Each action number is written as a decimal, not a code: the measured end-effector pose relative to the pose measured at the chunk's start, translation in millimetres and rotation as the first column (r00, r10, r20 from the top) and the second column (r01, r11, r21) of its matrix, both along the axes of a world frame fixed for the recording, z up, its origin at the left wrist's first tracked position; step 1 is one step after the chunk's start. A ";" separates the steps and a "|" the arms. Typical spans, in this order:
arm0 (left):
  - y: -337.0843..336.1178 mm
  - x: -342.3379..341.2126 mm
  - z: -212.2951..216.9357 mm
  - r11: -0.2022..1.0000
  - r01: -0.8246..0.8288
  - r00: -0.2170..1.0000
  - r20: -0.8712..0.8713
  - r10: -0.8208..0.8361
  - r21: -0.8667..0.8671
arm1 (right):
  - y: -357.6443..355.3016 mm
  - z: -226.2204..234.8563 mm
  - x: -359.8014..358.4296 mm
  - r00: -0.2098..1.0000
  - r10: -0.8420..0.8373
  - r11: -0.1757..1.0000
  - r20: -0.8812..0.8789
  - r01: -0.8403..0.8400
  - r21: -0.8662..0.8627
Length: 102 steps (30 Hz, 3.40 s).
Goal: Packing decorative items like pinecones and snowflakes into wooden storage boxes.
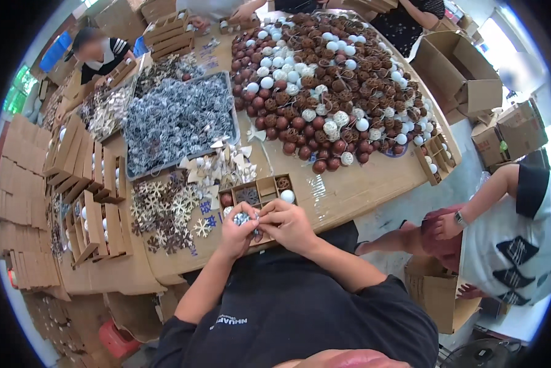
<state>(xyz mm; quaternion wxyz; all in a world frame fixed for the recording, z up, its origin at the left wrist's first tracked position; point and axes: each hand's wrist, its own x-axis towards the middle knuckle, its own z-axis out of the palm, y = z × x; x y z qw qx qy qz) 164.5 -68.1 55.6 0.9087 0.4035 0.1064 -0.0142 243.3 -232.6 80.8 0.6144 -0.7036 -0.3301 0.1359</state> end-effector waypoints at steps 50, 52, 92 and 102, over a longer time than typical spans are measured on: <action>-12.0 92.6 -27.0 -0.040 -0.220 0.935 0.199 -0.293 0.975 | -72.4 -91.8 84.9 0.784 -0.393 0.772 0.481 0.565 -0.290; -13.2 91.2 -23.4 -0.081 -0.258 0.933 0.226 -0.280 0.963 | -73.1 -90.2 86.1 0.754 -0.415 0.771 0.510 0.589 -0.244; -10.9 88.9 -27.7 -0.005 -0.362 0.905 0.350 -0.241 0.932 | -70.6 -81.4 88.5 0.766 -0.375 0.774 0.522 0.569 -0.278; -8.6 91.2 -21.6 -0.050 -0.342 0.909 0.317 -0.272 0.938 | -69.0 -77.9 90.2 0.781 -0.371 0.757 0.503 0.568 -0.323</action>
